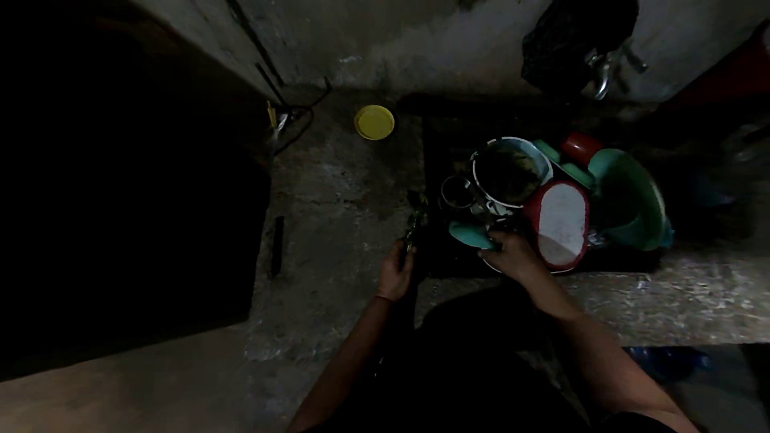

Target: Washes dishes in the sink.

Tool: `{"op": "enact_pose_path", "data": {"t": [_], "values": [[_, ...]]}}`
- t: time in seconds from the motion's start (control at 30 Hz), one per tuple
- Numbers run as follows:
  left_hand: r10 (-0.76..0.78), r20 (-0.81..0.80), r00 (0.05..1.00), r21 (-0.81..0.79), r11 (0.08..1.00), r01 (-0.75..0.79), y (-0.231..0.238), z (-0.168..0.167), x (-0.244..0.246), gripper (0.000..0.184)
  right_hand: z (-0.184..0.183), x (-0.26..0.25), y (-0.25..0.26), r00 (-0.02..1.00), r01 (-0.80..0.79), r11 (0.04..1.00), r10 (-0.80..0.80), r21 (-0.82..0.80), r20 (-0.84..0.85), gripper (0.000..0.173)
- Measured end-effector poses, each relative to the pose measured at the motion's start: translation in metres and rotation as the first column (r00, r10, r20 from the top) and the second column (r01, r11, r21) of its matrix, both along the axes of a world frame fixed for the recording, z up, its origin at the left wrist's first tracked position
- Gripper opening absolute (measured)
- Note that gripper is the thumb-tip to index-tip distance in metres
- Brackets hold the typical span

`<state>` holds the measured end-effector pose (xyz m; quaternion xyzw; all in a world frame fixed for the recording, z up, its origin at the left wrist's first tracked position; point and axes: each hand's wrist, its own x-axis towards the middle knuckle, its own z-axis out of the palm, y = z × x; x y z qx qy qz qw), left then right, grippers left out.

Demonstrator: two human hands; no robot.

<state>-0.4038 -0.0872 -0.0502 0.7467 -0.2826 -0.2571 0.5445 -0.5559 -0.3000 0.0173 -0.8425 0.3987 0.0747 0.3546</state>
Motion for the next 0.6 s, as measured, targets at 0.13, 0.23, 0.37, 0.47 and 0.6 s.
{"op": "enact_pose_path", "data": {"t": [0.13,0.23,0.37,0.47,0.6], "values": [[-0.008,-0.107,0.994,-0.015,1.000,0.006,0.001,0.005,0.002,0.034,0.003,-0.010,0.001,0.999,-0.012,0.996,0.017,-0.090,0.049,0.058],[-0.012,-0.164,0.986,-0.026,1.000,0.008,-0.001,0.007,0.004,0.036,0.010,-0.006,0.023,0.987,-0.055,0.979,0.083,-0.194,0.141,0.042],[-0.115,-0.118,0.986,0.042,0.992,0.121,-0.011,0.020,-0.004,0.038,0.008,0.025,0.072,0.952,-0.075,0.983,0.021,0.168,0.304,0.037],[-0.288,0.002,0.958,0.126,0.950,0.285,-0.014,0.034,-0.010,0.047,-0.013,0.050,0.101,0.866,0.156,0.920,-0.302,0.359,0.398,0.029],[-0.480,0.087,0.873,0.080,0.877,0.474,0.007,0.055,0.014,0.057,-0.005,0.064,0.110,0.782,0.278,0.858,-0.463,0.432,0.417,0.022]]}}
